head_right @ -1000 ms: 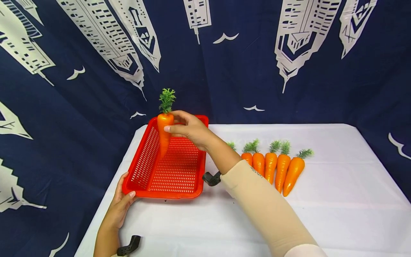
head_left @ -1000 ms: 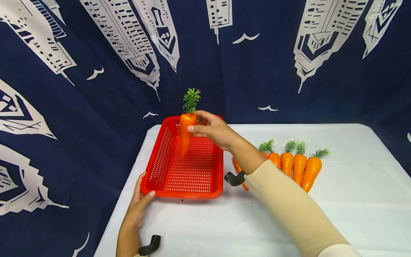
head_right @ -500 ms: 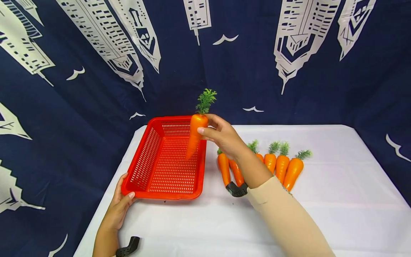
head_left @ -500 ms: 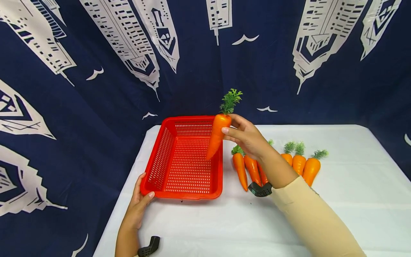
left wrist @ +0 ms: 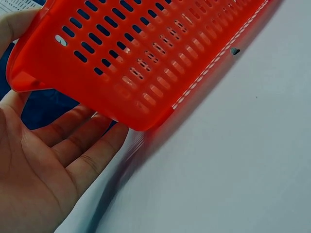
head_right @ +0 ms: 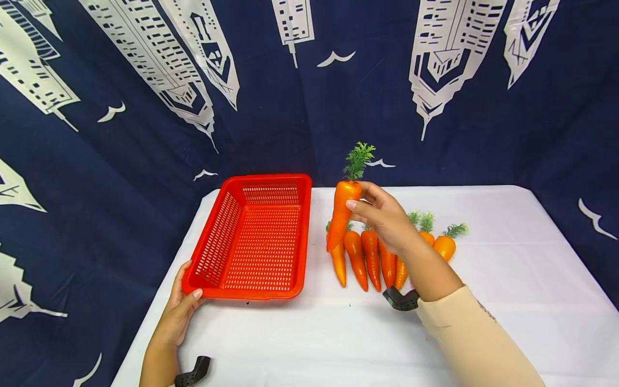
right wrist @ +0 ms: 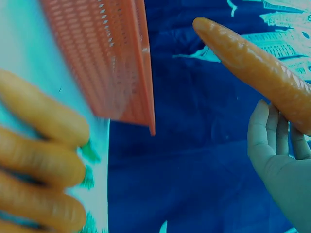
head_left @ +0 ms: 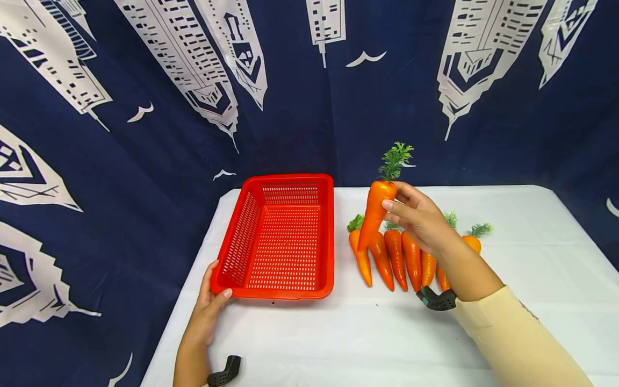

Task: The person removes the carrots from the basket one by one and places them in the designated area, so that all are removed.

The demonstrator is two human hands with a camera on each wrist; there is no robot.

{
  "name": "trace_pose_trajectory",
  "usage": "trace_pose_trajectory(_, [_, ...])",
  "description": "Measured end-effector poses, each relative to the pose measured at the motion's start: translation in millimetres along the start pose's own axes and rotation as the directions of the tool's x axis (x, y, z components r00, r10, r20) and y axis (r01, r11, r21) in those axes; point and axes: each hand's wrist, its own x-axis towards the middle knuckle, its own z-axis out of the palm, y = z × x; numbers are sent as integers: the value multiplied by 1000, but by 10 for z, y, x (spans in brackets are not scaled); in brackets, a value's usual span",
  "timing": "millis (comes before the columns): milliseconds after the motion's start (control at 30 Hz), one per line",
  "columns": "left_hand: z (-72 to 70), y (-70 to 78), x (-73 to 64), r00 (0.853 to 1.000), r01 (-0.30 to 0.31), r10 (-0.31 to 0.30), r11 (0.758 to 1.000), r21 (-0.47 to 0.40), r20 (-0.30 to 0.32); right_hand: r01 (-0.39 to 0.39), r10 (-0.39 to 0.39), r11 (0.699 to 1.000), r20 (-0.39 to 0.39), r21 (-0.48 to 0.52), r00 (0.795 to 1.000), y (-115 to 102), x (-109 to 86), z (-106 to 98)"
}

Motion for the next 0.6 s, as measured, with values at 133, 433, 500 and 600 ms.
trace_pose_trajectory(133, [2,1,-3,1000,5,-5,1000,11,-6,28,-28,1000,-18,-15,999,1,-145,-173])
trace_pose_trajectory(433, [-12,15,-26,1000,-7,7,1000,7,-4,3,-8,999,-96,-50,995,40,-485,-491])
trace_pose_trajectory(500, [-15,20,-33,1000,-8,8,1000,3,-8,-11,5,999,-125,-53,992,63,-543,-547])
trace_pose_trajectory(600, [-14,21,-34,1000,-1,1,1000,1,-14,-31,17,997,-174,-75,985,102,-637,-632])
